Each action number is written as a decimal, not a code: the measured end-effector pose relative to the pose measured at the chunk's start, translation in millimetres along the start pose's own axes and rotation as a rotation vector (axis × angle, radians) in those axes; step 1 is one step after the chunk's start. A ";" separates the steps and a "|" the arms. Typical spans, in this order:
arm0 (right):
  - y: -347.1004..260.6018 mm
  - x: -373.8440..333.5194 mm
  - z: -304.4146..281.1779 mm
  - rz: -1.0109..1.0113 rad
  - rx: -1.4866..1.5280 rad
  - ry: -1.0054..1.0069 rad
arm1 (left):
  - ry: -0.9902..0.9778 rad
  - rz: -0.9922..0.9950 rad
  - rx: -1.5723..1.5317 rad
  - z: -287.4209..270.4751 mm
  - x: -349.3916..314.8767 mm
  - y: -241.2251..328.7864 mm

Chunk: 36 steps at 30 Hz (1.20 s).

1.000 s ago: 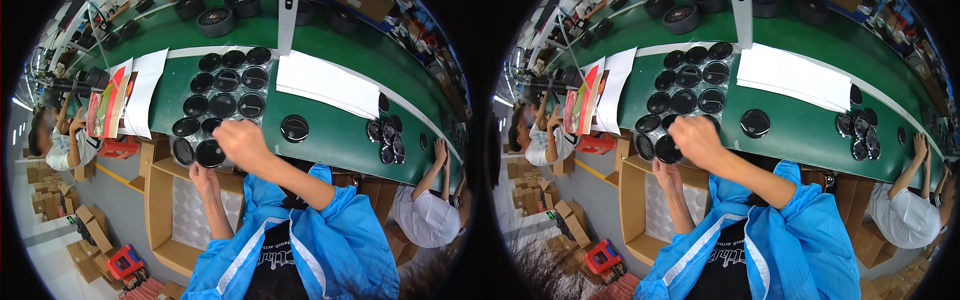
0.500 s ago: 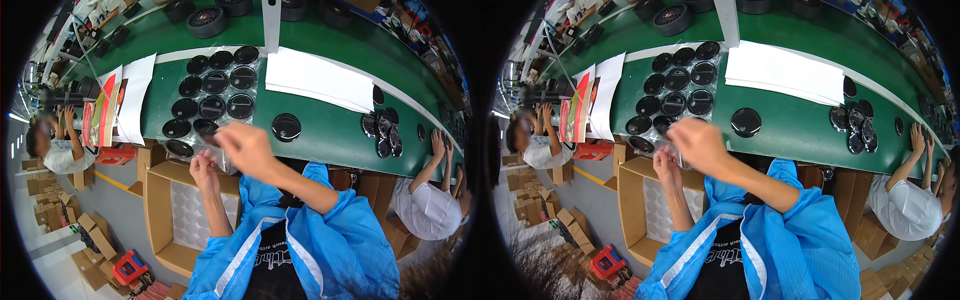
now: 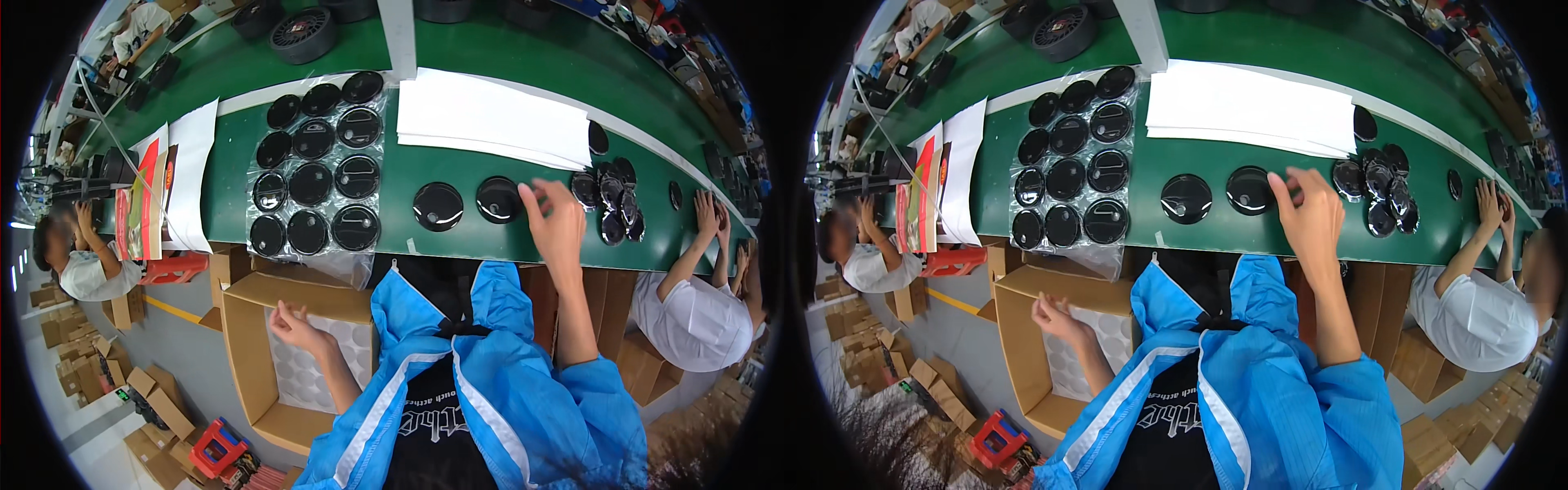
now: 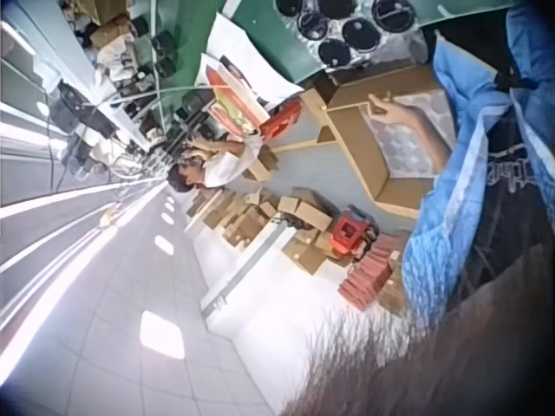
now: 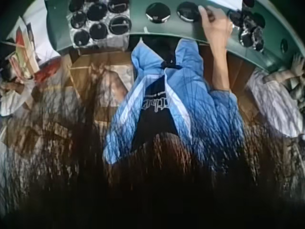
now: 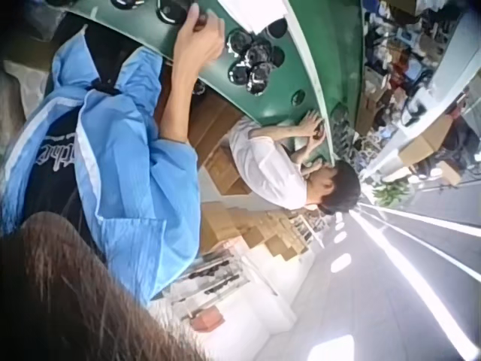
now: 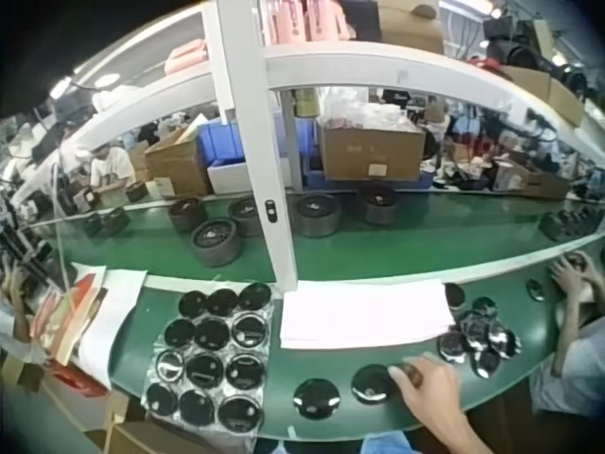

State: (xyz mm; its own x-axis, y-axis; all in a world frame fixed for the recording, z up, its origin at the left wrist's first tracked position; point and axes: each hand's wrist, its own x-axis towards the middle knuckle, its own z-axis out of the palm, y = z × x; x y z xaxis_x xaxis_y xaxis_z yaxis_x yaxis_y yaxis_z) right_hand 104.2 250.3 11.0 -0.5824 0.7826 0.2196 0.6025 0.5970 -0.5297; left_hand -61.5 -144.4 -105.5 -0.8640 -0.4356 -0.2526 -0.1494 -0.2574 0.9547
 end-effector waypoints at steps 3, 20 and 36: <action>-5.8 44.2 -0.9 -0.302 0.002 0.077 | -0.196 0.462 0.340 22.0 -19.3 22.0; 31.6 120.9 39.6 -0.739 0.052 -0.230 | -1.593 1.101 0.798 241.1 -143.5 13.5; -30.6 43.3 -51.7 -1.170 0.072 0.104 | -1.563 -0.633 0.101 196.9 -85.0 29.7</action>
State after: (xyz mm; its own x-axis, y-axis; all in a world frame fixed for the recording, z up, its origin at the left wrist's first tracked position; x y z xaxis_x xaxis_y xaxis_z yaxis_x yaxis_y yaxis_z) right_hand 88.8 275.1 79.1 -0.7106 -0.2231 0.6673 -0.3041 0.9526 -0.0053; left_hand -87.2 54.8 -24.7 -0.2663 0.9323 -0.2448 -0.6079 0.0346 0.7932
